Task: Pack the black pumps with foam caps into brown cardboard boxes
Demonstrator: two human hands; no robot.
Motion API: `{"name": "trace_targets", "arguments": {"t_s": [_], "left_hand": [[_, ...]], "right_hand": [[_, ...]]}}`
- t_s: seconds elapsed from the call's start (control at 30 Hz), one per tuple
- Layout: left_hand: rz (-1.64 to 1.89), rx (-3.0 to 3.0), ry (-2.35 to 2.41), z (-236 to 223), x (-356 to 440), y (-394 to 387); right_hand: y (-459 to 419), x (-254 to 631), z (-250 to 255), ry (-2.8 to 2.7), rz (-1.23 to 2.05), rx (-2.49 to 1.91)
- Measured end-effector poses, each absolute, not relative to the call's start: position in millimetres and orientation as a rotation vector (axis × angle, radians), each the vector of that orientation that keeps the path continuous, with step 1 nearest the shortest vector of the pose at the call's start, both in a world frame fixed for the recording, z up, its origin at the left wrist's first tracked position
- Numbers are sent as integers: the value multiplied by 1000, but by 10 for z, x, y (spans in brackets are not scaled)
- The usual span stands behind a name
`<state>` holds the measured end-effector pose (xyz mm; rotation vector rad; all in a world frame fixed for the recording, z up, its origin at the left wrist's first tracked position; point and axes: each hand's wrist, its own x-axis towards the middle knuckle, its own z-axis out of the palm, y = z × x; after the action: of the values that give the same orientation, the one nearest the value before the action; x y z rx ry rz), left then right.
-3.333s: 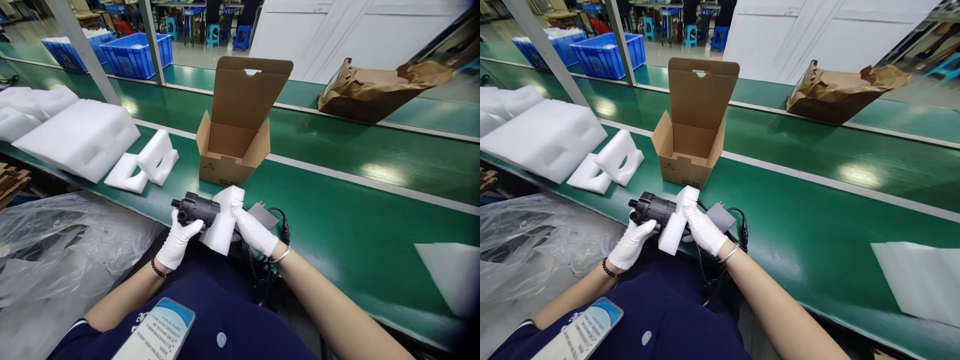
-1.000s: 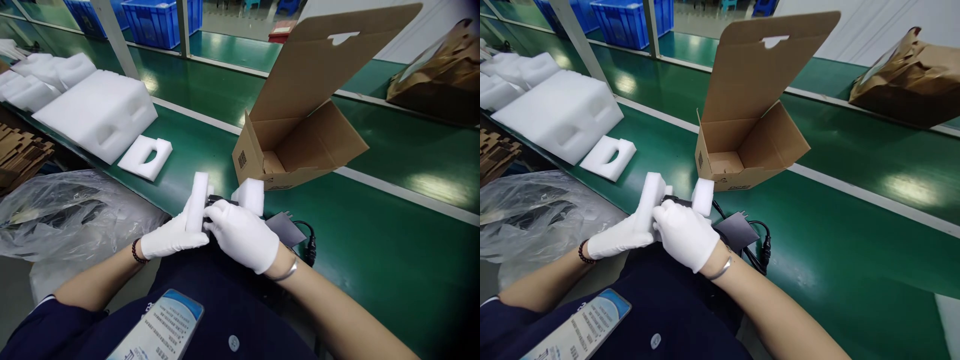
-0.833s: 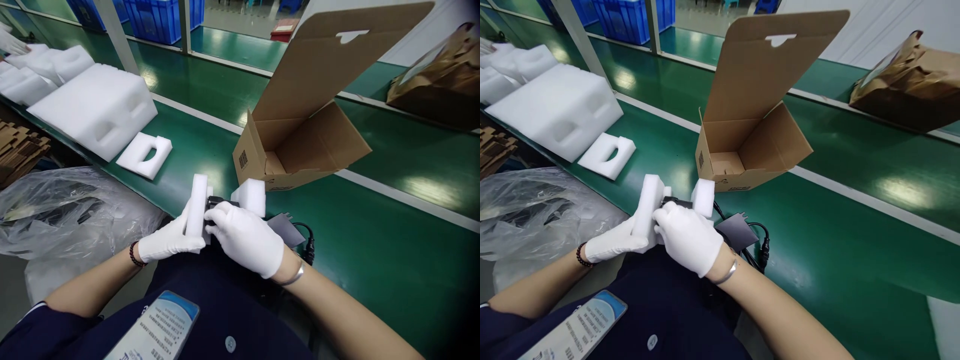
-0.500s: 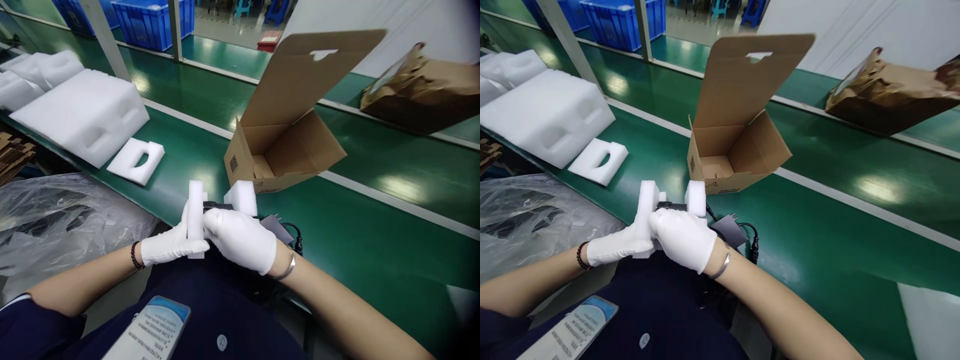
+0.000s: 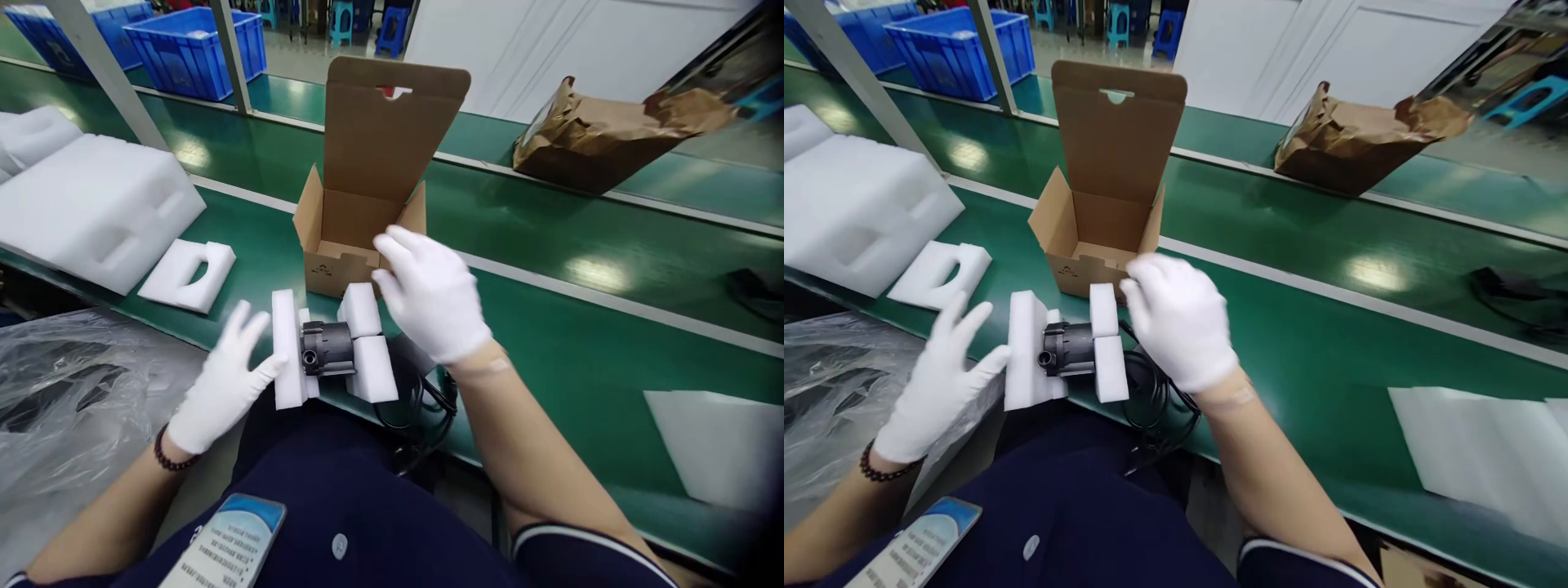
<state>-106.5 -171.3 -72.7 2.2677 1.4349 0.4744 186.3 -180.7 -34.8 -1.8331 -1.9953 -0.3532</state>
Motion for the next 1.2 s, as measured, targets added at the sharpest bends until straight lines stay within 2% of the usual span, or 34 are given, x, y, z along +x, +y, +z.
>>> {"name": "trace_targets", "arguments": {"t_s": [0.07, 0.1, 0.17, 0.2, 0.3, 0.4, 0.5, 0.6, 0.7, 0.87, 0.93, 1.0, 1.07, 1.2], "left_hand": [[598, 2453, 1395, -524, -973, -1691], [592, 2567, 1258, -430, -875, -1673], [424, 2771, 890, -284, -596, -1625], [328, 2837, 766, -236, -436, -1597], [89, 2938, 730, -183, -23, -1541], [-154, 2946, 860, -187, 153, -1553], [-214, 2864, 915, -186, 157, -1555], [-120, 2690, 864, -170, 131, -1443], [-57, 2475, 824, -128, 120, -1195], [-265, 1687, 697, -122, 115, -655], [-335, 1539, 665, -133, 134, -496], [-382, 1529, 650, -105, 183, -420], [-471, 1663, 610, -34, 267, -441], [-554, 2362, 616, 99, 457, -695]], "right_hand": [[-2308, 1916, -353, -1921, -139, -2040], [-2568, 1966, -410, -1998, 86, -2102], [-3028, 2050, -628, -2282, 578, -1979], [-3213, 2070, -766, -2392, 717, -1873], [-3574, 2052, -1081, -2472, 827, -1735], [-3699, 2054, -1007, -2214, 1046, -1730], [-3559, 2130, -664, -1618, 1322, -1533], [-3057, 2154, -392, -1062, 1304, -1210], [-2367, 2050, -308, -913, 1259, -1118], [-1797, 1679, -298, -1325, 1331, -1215], [-1836, 1500, -278, -1565, 1175, -1385], [-1928, 1292, -256, -1761, 890, -1630], [-2015, 1057, -238, -1870, 741, -1884], [-2191, 705, -181, -1988, 912, -2130]]}}
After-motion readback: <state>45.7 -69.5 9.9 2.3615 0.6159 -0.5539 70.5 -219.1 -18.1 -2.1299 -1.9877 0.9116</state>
